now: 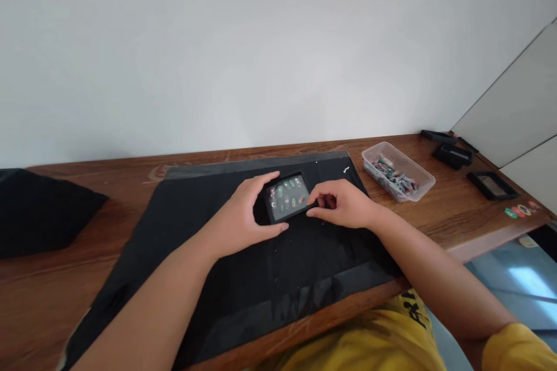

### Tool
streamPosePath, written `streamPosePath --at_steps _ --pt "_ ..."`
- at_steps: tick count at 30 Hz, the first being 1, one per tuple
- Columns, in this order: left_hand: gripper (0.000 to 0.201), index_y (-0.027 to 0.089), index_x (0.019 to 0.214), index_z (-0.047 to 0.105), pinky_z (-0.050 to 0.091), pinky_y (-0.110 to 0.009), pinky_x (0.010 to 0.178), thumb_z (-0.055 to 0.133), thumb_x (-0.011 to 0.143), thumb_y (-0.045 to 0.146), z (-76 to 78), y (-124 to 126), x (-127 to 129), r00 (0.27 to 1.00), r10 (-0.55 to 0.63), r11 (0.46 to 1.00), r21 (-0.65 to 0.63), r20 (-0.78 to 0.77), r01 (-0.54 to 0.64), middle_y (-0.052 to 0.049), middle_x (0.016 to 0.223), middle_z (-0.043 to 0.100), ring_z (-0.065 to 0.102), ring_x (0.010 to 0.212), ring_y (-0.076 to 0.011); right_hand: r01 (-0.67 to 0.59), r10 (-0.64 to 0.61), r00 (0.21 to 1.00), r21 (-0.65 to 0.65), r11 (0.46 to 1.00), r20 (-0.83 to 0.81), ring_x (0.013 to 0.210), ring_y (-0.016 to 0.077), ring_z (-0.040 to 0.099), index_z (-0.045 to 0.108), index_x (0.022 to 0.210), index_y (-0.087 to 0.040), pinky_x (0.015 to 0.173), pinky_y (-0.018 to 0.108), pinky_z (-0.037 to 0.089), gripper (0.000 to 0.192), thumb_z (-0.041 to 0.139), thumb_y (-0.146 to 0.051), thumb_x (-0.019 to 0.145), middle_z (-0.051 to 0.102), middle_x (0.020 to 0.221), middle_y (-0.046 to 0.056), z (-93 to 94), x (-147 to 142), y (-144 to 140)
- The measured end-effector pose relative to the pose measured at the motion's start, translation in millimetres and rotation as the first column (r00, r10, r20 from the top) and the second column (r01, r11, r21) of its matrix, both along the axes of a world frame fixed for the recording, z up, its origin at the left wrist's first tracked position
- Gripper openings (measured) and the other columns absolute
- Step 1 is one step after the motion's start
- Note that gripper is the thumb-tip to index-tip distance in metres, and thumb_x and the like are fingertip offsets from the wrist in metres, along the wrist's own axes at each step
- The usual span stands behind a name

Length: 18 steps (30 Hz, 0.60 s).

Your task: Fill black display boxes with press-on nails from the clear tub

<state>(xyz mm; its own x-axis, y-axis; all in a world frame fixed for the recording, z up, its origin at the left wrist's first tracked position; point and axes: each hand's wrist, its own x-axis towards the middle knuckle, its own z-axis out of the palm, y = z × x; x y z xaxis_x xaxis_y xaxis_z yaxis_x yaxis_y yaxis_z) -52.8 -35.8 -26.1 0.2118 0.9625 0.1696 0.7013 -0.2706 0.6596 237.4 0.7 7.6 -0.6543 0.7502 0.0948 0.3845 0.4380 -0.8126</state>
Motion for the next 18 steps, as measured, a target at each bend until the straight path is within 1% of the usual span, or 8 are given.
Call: streamPosePath --at_steps 2,4,6,8,10,13,16,18 --pt "0.106 0.031 0.165 0.053 0.051 -0.063 0.131 0.09 0.073 0.068 3.6 0.8 -0.8 0.997 0.083 0.994 0.071 0.01 -0.083 -0.015 0.166 0.062 0.059 0.156 -0.0452 0.039 -0.038 0.997 0.01 0.999 -0.068 0.062 0.0102 0.049 0.076 0.112 -0.021 0.064 0.026 0.041 0.024 0.087 -0.035 0.096 0.068 0.087 -0.003 -0.7 0.5 -0.2" --pt "0.103 0.029 0.163 0.052 0.049 -0.063 0.132 0.09 0.075 0.065 7.9 2.2 -4.2 0.989 0.149 0.98 0.126 0.018 -0.151 -0.015 0.167 0.062 0.058 0.157 -0.0445 0.065 -0.061 0.991 0.03 0.997 -0.121 0.062 0.0098 0.048 0.075 0.121 -0.022 0.062 0.026 0.041 0.032 0.085 -0.041 0.098 0.071 0.095 -0.001 -1.4 1.3 -0.3" --pt "0.1 0.029 0.164 0.049 0.046 -0.062 0.135 0.089 0.079 0.062 11.6 3.4 -8.8 0.979 0.2 0.961 0.184 0.041 -0.205 -0.015 0.169 0.06 0.056 0.159 -0.0434 0.081 -0.071 0.986 0.061 0.995 -0.152 0.062 0.0096 0.047 0.074 0.123 -0.022 0.06 0.027 0.041 0.033 0.082 -0.043 0.099 0.072 0.099 0.001 -2.3 2.1 -0.1" --pt "0.097 0.028 0.165 0.046 0.044 -0.061 0.137 0.087 0.083 0.06 14.0 4.1 -13.1 0.963 0.257 0.931 0.246 0.079 -0.268 -0.015 0.171 0.058 0.055 0.16 -0.0422 0.085 -0.07 0.984 0.087 0.993 -0.164 0.061 0.0094 0.046 0.075 0.122 -0.022 0.06 0.027 0.041 0.032 0.082 -0.042 0.1 0.072 0.1 0.001 -3.8 2.5 0.0" --pt "0.09 0.027 0.165 0.048 0.045 -0.059 0.136 0.084 0.089 0.059 16.3 5.0 -16.1 0.937 0.33 0.886 0.304 0.117 -0.35 -0.015 0.169 0.059 0.056 0.158 -0.04 0.073 -0.055 0.986 0.11 0.991 -0.158 0.061 0.0093 0.046 0.076 0.121 -0.021 0.06 0.026 0.041 0.029 0.081 -0.041 0.1 0.073 0.099 0.001 -5.6 2.1 0.0" --pt "0.076 0.021 0.158 0.06 0.047 -0.055 0.135 0.08 0.093 0.056 24.2 8.1 -20.3 0.885 0.439 0.81 0.36 0.153 -0.464 -0.014 0.161 0.066 0.06 0.153 -0.0352 0.043 -0.023 0.992 0.152 0.987 -0.127 0.06 0.0094 0.046 0.078 0.117 -0.021 0.061 0.026 0.041 0.024 0.079 -0.039 0.102 0.073 0.095 0.001 -7.7 0.8 -0.4" --pt "0.068 0.016 0.148 0.071 0.05 -0.053 0.132 0.08 0.094 0.057 40.3 11.4 -32.7 0.819 0.537 0.734 0.365 0.202 -0.572 -0.013 0.156 0.068 0.064 0.148 -0.0322 0.014 0.0 0.997 0.199 0.98 -0.071 0.06 0.0096 0.047 0.08 0.116 -0.02 0.063 0.026 0.042 0.021 0.079 -0.036 0.103 0.074 0.093 0.001 -7.7 -0.2 -1.4" --pt "0.069 0.017 0.148 0.073 0.057 -0.051 0.124 0.079 0.096 0.062 54.7 9.7 -50.3 0.784 0.578 0.692 0.373 0.226 -0.617 -0.012 0.152 0.072 0.07 0.139 -0.03 0.001 0.005 1.0 0.229 0.973 -0.024 0.062 0.0102 0.05 0.081 0.118 -0.02 0.065 0.026 0.043 0.02 0.079 -0.034 0.103 0.075 0.093 0.001 -6.1 -0.3 -2.6"
